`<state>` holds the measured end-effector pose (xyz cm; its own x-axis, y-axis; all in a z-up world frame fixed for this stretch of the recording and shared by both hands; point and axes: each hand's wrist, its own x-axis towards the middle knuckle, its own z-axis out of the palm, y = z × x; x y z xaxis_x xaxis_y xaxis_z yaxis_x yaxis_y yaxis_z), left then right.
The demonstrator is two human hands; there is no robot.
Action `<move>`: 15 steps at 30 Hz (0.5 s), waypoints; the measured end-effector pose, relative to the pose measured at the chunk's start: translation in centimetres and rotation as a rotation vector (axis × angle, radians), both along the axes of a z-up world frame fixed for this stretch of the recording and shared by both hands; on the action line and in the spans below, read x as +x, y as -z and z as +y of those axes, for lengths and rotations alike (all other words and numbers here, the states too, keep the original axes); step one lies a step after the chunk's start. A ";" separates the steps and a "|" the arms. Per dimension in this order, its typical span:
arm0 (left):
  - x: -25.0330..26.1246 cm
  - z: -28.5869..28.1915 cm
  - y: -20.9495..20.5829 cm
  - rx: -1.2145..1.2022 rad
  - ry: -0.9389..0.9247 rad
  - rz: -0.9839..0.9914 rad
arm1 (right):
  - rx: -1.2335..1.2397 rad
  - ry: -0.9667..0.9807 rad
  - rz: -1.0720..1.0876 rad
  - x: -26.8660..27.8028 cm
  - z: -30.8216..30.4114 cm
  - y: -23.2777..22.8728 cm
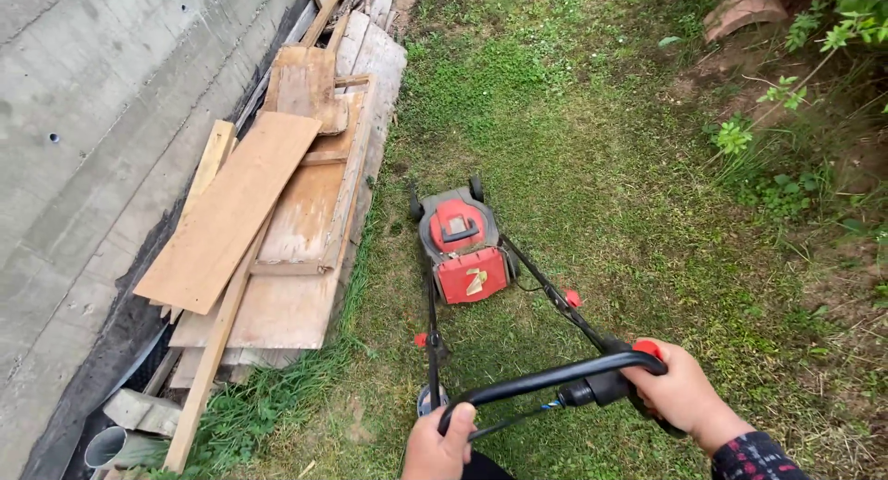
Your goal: The person pushes a red electric lawnmower across a grassy area, maneuvering it back and forth along a concrete wall and a pile of wooden planks. The person guides the mower around the perimeter of the yard, cutting the grass near the building's foundation and a drainage pipe.
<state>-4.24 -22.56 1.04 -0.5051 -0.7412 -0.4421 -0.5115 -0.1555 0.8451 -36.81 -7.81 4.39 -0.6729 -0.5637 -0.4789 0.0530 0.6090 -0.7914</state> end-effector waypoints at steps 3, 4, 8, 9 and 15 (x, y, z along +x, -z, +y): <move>-0.4 3.2 3.9 0.046 -0.009 0.012 | 0.038 0.021 0.072 -1.3 3.4 2.4; -1.0 3.7 5.8 0.035 -0.002 -0.020 | 0.041 0.043 0.127 -2.2 4.2 3.6; -3.1 1.3 1.5 0.136 -0.022 0.106 | 0.137 0.033 0.220 -3.9 -0.1 0.7; -3.8 0.2 0.8 0.080 -0.012 0.116 | 0.117 0.012 0.244 -4.2 -1.4 -0.5; -6.9 -7.9 -2.4 0.035 0.021 0.041 | 0.034 -0.030 0.329 -7.3 -9.3 -0.8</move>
<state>-11.14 -30.49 3.45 -0.5386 -0.7148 -0.4460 -0.4799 -0.1748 0.8597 -44.10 -17.13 5.16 -0.7782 -0.5728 -0.2575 -0.2202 0.6328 -0.7423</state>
